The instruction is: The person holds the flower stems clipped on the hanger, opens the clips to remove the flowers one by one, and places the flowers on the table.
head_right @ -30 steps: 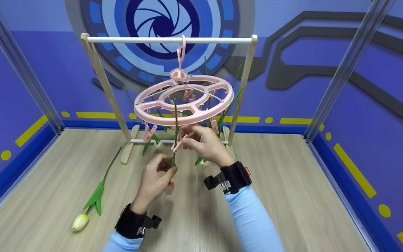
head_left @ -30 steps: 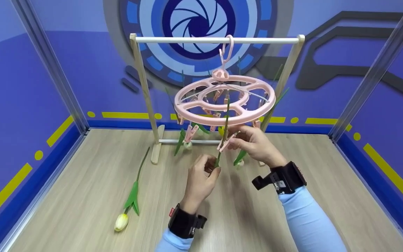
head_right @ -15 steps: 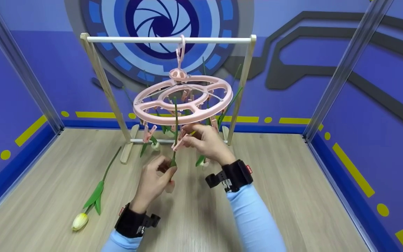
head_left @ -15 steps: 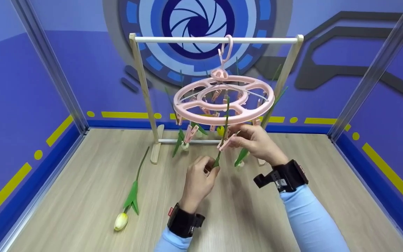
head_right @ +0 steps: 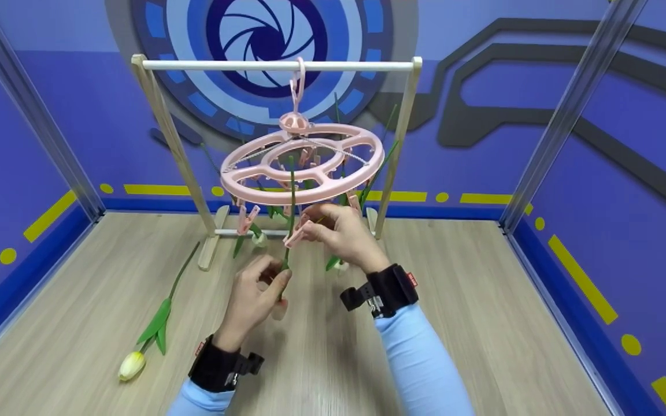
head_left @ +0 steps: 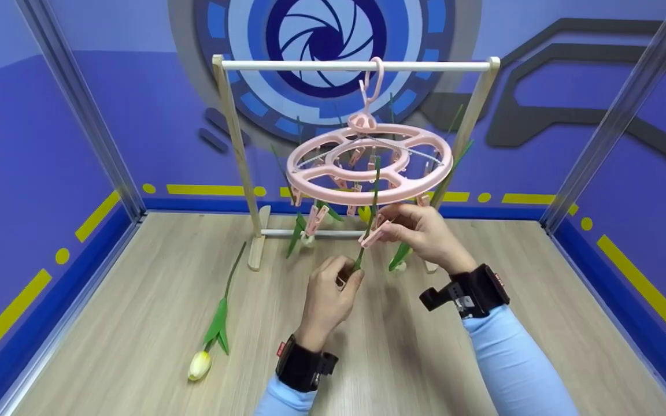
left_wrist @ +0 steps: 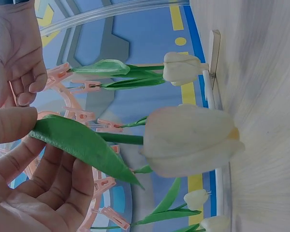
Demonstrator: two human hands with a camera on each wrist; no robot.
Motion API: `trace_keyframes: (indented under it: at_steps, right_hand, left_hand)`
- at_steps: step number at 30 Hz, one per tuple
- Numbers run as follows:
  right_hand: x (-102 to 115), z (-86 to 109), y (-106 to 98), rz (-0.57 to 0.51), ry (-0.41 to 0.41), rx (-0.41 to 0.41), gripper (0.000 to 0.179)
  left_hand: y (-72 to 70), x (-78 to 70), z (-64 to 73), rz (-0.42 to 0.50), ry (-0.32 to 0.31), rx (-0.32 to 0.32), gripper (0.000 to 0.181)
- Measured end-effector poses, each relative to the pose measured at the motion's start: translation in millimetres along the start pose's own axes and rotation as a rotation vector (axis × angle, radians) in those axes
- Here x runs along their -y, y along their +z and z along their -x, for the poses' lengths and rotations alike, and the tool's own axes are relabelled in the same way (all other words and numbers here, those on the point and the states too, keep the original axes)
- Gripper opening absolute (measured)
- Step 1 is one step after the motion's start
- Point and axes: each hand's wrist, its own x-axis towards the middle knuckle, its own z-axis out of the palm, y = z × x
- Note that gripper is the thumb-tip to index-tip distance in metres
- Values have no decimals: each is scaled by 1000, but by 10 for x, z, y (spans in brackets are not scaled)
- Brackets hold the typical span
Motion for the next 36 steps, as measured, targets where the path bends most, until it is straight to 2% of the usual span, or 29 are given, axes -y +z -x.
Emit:
trace_keyframes:
  at_steps: [12, 20, 28, 36]
  right_hand:
    - [9, 21, 5, 33, 11, -47, 20]
    - [-12, 25, 17, 48, -7, -72, 17]
    - [-1, 38, 39, 46, 24, -97, 16]
    - [-21, 37, 46, 73, 21, -92, 14]
  left_hand:
    - [-21, 33, -26, -22, 45, -24, 5]
    - [-32, 45, -34, -22, 43, -27, 5]
    - [-36, 33, -30, -26, 38, -27, 6]
    - [-38, 46, -15, -22, 36, -24, 5]
